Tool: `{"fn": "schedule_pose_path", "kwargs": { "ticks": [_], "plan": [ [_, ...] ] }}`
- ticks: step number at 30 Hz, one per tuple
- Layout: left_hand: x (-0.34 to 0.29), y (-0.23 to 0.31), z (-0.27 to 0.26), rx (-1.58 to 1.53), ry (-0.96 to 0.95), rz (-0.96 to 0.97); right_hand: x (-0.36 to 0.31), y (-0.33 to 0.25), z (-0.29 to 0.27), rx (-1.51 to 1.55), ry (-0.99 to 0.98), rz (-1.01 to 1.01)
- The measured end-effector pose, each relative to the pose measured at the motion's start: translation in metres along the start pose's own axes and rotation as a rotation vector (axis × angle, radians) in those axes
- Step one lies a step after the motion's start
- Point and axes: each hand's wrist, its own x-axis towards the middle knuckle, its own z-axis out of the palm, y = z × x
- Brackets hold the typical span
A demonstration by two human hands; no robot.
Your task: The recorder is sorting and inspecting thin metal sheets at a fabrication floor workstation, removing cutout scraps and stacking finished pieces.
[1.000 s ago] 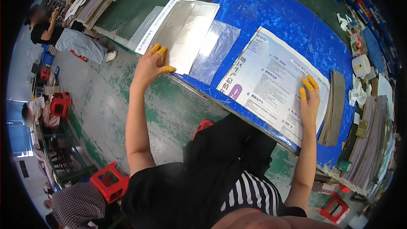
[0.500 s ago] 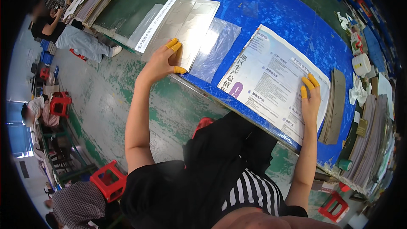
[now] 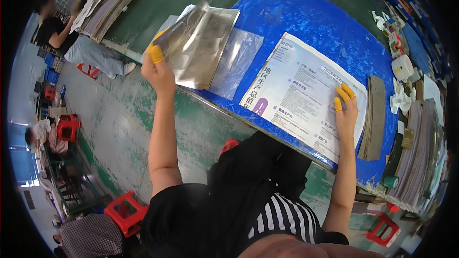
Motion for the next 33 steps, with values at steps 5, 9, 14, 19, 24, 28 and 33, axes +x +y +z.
{"fn": "schedule_pose_path", "kwargs": {
  "ticks": [5,9,14,19,24,28,33],
  "plan": [
    [-0.016,0.050,0.011,-0.958,0.007,-0.365,-0.003,0.003,-0.009,0.250,0.080,0.038],
    [-0.045,0.109,0.037,-1.229,-0.071,-0.878,-0.005,0.010,-0.007,0.701,-0.024,0.169],
    [-0.097,0.109,0.060,-1.377,-0.376,-1.192,-0.013,0.024,-0.004,1.517,-0.031,0.519],
    [-0.115,0.120,0.066,-1.195,-0.480,-1.254,-0.010,0.018,-0.018,1.424,0.118,0.466],
    [-0.118,0.119,0.065,-1.200,-0.437,-1.284,-0.015,0.028,-0.016,1.439,0.093,0.484],
    [-0.119,0.119,0.063,-1.238,-0.433,-1.232,-0.010,0.013,-0.019,1.426,0.095,0.484],
    [-0.122,0.114,0.060,-1.190,-0.515,-1.172,-0.010,0.011,-0.019,1.405,0.142,0.525]
  ]
}}
